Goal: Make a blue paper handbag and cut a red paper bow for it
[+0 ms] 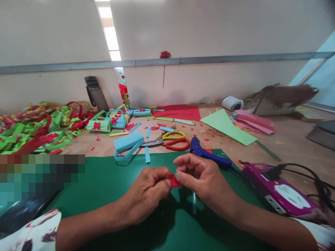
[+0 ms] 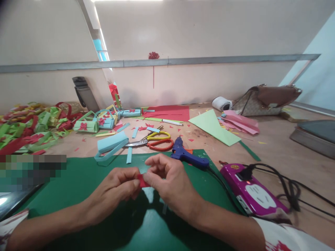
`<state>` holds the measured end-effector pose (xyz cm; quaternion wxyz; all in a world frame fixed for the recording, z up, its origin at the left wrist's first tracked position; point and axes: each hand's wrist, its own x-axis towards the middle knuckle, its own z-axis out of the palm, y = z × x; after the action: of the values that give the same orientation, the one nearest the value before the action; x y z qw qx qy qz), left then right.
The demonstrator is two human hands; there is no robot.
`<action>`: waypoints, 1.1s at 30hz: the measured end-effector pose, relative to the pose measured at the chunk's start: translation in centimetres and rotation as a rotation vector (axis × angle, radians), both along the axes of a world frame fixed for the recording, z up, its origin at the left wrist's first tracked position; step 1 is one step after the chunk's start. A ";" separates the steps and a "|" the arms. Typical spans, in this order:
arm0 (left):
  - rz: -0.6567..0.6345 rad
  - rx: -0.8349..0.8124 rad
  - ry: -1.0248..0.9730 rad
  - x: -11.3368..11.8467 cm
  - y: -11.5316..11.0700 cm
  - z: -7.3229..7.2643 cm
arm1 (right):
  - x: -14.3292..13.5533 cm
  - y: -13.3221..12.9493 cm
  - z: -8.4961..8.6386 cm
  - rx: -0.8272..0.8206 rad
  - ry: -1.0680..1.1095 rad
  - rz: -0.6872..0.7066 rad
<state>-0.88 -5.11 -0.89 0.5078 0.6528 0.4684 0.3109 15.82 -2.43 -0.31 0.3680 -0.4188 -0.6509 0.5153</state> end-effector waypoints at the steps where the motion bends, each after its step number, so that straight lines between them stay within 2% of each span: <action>1: -0.007 0.002 0.018 -0.1 0.1 0.1 | 0.1 0.0 0.0 0.009 -0.038 0.041; 3: -0.025 0.019 0.049 -0.2 0.2 0.3 | 0.2 0.1 0.0 0.067 -0.132 0.098; 6: -0.012 0.068 0.065 -0.2 0.4 0.4 | 0.5 0.0 0.0 0.118 -0.198 0.096; 8: 0.020 0.061 0.041 0.0 0.4 0.3 | 0.5 -0.1 -0.1 0.110 -0.173 0.074; 13: 0.147 -0.077 -0.098 0.6 0.5 0.3 | 0.3 -0.3 0.0 0.109 -0.142 0.032; 16: 0.222 -0.037 -0.127 0.6 0.4 0.5 | 0.2 -0.4 0.1 0.107 -0.153 0.045; 22: 0.151 0.129 0.039 0.3 0.3 0.5 | 0.3 -0.6 0.2 0.186 -0.207 0.092; 29: 0.219 0.017 -0.099 0.3 0.5 0.6 | 0.4 -0.6 0.2 0.260 -0.194 0.060; 33: 0.210 0.007 -0.137 0.1 0.4 1.0 | 0.4 -0.7 0.2 0.274 -0.187 0.049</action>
<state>-0.77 -4.72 0.10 0.5009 0.5793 0.4971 0.4079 16.21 -3.10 -0.08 0.3466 -0.3947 -0.7567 0.3892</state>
